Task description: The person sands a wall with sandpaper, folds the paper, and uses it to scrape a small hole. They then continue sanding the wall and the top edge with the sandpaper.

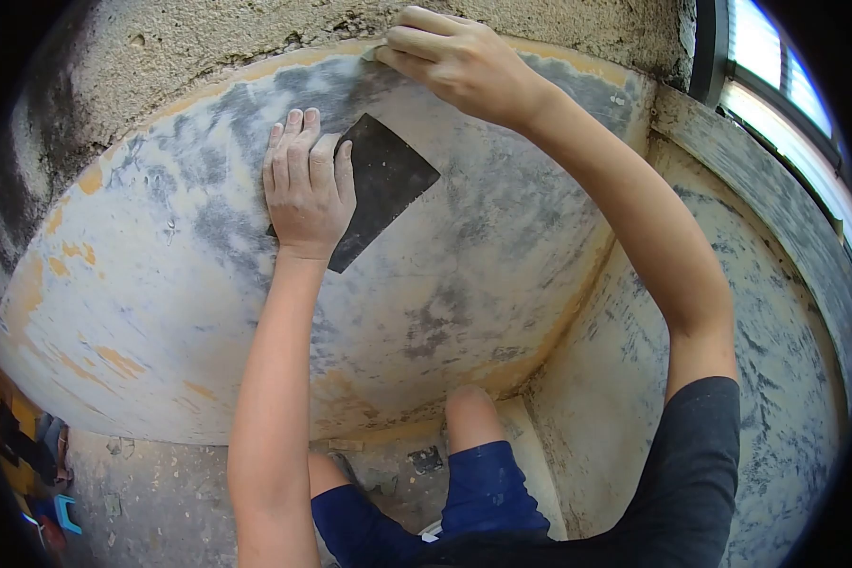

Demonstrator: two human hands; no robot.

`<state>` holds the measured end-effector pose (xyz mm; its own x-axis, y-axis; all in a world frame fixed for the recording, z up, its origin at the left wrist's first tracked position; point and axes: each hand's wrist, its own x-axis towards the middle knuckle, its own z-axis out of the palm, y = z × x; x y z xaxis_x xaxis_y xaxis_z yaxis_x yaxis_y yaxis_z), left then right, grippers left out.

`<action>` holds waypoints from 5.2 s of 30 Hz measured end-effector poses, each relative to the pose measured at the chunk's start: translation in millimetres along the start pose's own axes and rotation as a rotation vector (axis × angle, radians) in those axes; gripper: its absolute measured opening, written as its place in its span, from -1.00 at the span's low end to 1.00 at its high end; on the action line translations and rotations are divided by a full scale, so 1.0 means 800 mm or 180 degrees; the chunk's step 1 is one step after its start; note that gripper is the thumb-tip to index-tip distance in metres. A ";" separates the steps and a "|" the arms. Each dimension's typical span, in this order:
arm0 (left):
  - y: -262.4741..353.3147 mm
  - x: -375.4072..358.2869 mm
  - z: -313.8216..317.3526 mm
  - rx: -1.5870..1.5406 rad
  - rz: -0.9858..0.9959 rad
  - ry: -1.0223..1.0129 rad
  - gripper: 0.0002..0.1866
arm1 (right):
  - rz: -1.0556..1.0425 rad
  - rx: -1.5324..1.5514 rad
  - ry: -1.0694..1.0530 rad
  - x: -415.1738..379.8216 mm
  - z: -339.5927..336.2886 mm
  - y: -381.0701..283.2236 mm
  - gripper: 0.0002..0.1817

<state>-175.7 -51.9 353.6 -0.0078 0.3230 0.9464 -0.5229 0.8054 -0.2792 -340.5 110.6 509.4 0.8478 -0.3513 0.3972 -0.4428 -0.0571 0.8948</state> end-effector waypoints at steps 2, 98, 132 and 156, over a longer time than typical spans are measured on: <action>0.000 0.001 0.000 -0.0030 -0.0002 0.0009 -0.83 | -0.0019 -0.0057 0.0035 0.008 0.005 0.000 -0.66; -0.002 0.001 0.001 -0.0128 -0.0059 0.0118 -0.77 | -0.0328 0.0045 0.0145 0.073 0.024 -0.008 -0.74; -0.001 0.001 0.001 -0.0096 -0.0026 0.0080 -0.79 | -0.0180 0.0108 0.0177 0.094 0.034 -0.014 -0.79; -0.003 0.000 -0.001 -0.0195 -0.0072 0.0044 -0.81 | -0.0221 -0.0038 0.0158 0.066 0.006 -0.005 -0.72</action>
<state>-173.7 -53.6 354.5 0.0155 0.3109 0.9503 -0.4695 0.8414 -0.2676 -295.4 87.5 525.8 0.8899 -0.3002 0.3435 -0.3792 -0.0684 0.9228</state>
